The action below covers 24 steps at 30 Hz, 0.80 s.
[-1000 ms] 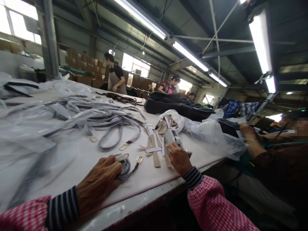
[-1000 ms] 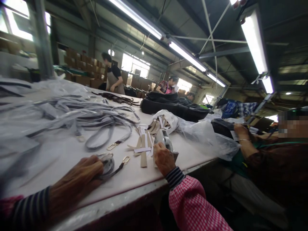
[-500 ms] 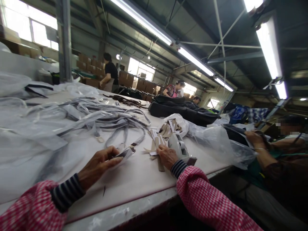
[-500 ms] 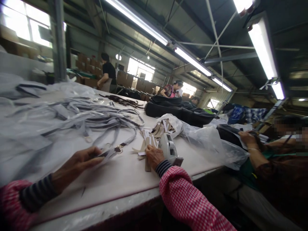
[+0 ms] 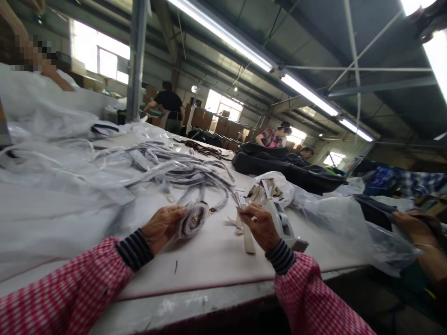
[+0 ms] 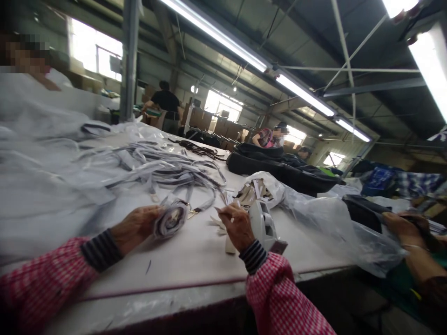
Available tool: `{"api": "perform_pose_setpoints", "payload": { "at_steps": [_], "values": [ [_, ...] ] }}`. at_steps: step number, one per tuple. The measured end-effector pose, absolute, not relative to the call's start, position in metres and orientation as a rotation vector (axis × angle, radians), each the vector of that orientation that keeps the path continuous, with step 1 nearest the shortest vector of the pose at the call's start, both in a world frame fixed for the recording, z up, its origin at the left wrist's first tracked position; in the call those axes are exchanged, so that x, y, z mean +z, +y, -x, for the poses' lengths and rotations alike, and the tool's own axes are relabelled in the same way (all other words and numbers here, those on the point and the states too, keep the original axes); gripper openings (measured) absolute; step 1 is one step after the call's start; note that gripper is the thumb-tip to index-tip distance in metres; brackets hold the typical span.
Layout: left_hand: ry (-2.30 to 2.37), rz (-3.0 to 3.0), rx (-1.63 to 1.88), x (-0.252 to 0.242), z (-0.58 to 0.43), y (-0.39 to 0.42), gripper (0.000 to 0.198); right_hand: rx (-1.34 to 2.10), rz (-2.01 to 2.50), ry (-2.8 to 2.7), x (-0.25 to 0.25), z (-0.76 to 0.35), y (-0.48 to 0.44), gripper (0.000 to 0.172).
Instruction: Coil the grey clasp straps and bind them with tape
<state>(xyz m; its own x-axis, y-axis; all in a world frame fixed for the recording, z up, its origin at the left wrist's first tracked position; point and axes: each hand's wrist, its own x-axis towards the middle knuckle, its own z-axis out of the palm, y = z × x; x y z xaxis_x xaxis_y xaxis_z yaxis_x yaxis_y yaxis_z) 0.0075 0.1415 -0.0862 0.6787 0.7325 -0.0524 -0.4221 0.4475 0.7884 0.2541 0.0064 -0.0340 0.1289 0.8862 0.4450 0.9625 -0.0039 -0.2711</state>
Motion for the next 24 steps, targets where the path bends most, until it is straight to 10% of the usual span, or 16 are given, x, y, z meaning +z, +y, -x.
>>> {"api": "perform_pose_setpoints", "payload": {
  "at_steps": [6,24],
  "values": [
    [0.396,-0.93,0.747,-0.089,-0.009,0.142,0.032,0.647,1.322,-1.34,-0.036,-0.183,0.002,0.012],
    [0.351,-0.956,0.725,-0.087,-0.01,0.137,0.036,0.67,1.135,-0.78,-0.083,-0.142,0.041,0.023]
  ]
}}
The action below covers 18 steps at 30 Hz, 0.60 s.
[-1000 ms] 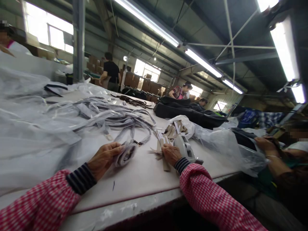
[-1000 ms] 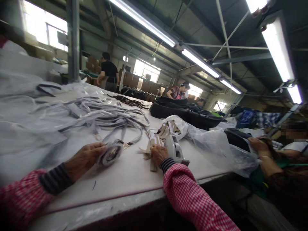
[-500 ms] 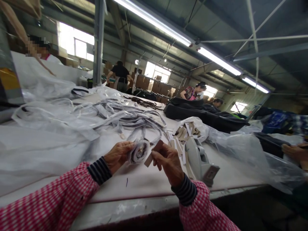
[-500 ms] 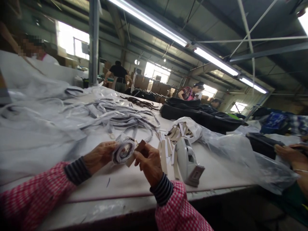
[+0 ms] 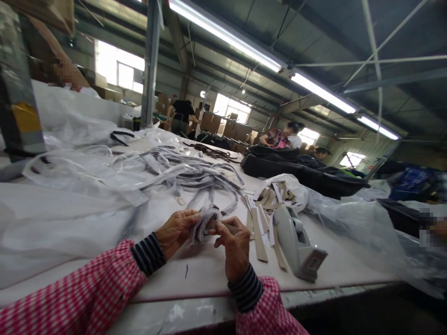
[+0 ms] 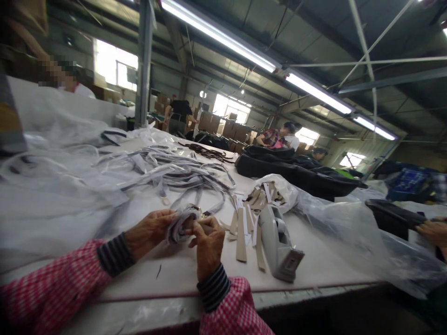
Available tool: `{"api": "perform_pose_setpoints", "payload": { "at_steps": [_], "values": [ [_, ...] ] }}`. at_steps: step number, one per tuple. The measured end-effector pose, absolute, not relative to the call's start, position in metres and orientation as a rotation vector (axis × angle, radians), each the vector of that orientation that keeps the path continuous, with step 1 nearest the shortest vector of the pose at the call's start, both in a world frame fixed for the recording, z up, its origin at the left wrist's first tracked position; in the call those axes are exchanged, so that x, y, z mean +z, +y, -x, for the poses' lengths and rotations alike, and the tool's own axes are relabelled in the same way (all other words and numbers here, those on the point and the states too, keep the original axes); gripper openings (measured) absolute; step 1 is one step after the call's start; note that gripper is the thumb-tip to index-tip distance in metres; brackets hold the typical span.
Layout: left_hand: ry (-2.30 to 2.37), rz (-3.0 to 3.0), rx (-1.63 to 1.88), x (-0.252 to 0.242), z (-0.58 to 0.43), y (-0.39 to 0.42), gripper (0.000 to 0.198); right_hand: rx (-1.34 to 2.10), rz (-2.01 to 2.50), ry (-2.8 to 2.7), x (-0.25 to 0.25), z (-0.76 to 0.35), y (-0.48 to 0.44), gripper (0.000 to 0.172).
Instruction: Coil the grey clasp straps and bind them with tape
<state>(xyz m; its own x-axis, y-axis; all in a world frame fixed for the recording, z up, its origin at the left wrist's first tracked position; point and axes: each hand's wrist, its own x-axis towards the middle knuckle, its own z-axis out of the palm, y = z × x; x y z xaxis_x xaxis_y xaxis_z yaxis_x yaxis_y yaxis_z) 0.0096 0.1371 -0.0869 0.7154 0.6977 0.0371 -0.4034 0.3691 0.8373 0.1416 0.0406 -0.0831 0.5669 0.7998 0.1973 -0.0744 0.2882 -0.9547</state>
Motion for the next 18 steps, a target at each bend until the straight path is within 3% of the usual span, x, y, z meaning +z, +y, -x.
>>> {"api": "perform_pose_setpoints", "payload": {
  "at_steps": [10,17,18],
  "values": [
    [0.42,-1.065,0.789,-0.092,-0.009,0.141,0.04,0.79,1.09,-0.696,-0.095,-0.127,0.058,0.024],
    [0.511,-1.265,0.83,-0.081,-0.009,0.134,0.042,0.663,1.305,-1.074,-0.093,-0.136,0.036,0.011],
    [0.508,-1.283,0.826,-0.078,-0.008,0.133,0.042,0.585,1.318,-1.145,-0.093,-0.138,0.031,0.015]
  ]
}}
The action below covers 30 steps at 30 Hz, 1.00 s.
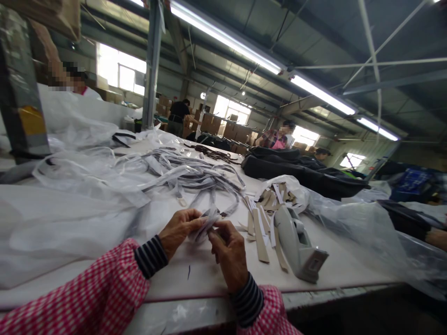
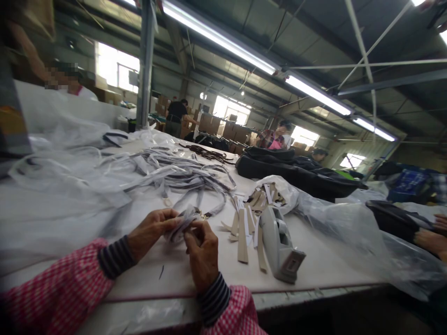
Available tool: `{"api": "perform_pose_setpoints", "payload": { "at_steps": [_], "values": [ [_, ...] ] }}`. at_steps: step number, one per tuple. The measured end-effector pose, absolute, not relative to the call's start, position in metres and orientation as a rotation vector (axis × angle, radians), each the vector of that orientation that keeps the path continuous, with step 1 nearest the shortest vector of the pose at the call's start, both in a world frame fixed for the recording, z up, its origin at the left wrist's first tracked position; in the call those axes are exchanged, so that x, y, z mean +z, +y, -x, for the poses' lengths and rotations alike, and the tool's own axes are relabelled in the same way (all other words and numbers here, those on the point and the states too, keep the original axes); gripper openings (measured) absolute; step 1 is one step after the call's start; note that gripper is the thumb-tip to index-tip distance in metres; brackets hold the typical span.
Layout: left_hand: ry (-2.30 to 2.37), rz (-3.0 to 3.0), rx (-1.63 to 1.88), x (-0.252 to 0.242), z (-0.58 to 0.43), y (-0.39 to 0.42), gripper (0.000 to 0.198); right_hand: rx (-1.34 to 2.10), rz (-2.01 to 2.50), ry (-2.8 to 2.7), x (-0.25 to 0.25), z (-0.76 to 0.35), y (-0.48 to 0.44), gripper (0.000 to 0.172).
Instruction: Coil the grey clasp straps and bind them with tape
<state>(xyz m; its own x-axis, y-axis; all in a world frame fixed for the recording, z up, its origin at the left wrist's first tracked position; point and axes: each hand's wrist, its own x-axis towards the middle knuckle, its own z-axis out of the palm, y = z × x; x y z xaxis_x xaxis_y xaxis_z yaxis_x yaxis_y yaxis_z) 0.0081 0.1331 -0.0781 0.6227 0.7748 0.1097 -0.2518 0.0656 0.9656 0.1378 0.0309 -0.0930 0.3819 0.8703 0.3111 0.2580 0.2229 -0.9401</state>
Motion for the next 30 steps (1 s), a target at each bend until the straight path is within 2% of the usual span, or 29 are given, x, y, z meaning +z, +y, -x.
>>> {"api": "perform_pose_setpoints", "payload": {
  "at_steps": [2,4,9,14,22,30],
  "values": [
    [0.507,-1.33,0.829,-0.074,-0.007,0.133,0.042,0.399,1.331,-1.329,-0.092,-0.142,0.02,0.032],
    [0.51,-1.399,0.841,-0.072,-0.006,0.133,0.042,0.216,1.315,-1.558,-0.091,-0.145,0.011,0.04],
    [0.508,-1.73,0.878,-0.074,-0.004,0.129,0.032,-0.192,1.253,-1.931,-0.085,-0.151,0.002,0.024],
    [0.656,-2.247,0.841,-0.089,-0.008,0.119,0.015,-0.645,1.288,-1.961,-0.089,-0.151,0.001,0.023],
    [0.615,-2.414,0.77,-0.105,-0.019,0.117,0.008,-0.557,1.448,-2.097,-0.104,-0.153,0.002,0.011],
    [0.469,-2.225,0.725,-0.098,-0.011,0.12,0.012,-0.335,1.458,-2.056,-0.101,-0.157,0.002,0.02]
  ]
}}
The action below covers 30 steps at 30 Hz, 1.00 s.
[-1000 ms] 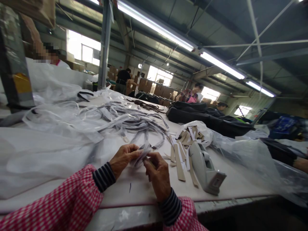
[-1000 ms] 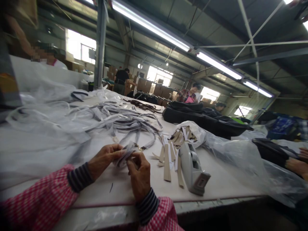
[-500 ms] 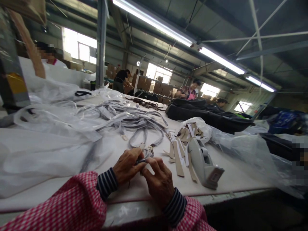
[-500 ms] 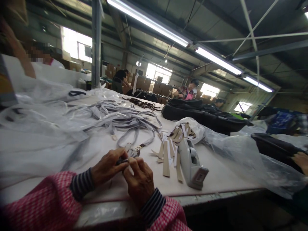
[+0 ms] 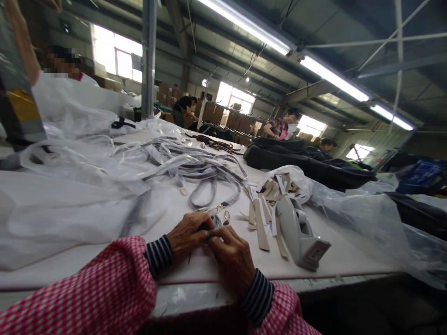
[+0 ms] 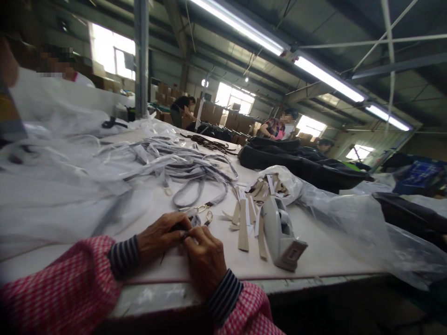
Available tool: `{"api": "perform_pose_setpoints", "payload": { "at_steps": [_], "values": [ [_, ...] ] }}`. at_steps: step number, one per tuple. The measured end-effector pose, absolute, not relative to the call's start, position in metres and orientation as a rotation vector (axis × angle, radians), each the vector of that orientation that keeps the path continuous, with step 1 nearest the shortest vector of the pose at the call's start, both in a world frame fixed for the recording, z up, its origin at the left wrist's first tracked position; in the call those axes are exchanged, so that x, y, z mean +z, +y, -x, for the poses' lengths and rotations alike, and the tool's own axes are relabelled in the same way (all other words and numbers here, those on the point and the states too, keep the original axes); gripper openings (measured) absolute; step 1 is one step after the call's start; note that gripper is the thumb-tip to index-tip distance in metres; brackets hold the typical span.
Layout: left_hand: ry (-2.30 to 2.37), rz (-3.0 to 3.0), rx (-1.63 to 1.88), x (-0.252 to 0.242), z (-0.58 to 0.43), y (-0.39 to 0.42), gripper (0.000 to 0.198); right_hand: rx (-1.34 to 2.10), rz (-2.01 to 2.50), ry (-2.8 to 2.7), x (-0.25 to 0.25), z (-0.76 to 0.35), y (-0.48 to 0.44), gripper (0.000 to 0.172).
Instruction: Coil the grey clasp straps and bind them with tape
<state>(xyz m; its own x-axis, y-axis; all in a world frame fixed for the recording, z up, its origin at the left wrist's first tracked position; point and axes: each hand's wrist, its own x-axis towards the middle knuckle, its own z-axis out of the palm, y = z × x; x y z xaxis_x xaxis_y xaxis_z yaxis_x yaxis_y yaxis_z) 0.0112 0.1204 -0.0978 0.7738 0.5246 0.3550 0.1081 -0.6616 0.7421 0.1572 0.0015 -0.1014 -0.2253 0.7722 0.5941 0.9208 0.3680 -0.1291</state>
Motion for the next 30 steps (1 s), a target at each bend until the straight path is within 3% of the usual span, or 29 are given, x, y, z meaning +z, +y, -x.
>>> {"api": "perform_pose_setpoints", "payload": {
  "at_steps": [3,10,15,23,30],
  "values": [
    [0.473,-2.143,0.777,-0.098,-0.012,0.119,0.009,-0.191,1.46,-2.001,-0.097,-0.159,0.006,0.019],
    [0.534,-2.089,0.833,-0.099,-0.01,0.118,0.024,0.239,1.557,-1.776,-0.082,-0.165,0.028,0.017],
    [0.564,-2.122,0.84,-0.092,-0.009,0.111,0.015,0.422,1.636,-1.694,-0.074,-0.171,0.037,0.021],
    [0.583,-2.166,0.836,-0.089,-0.011,0.107,0.013,0.664,1.614,-1.874,-0.061,-0.18,0.053,0.011],
    [0.498,-2.328,0.949,-0.109,-0.016,0.11,0.023,0.892,1.558,-1.975,-0.06,-0.189,0.073,0.016]
  ]
}}
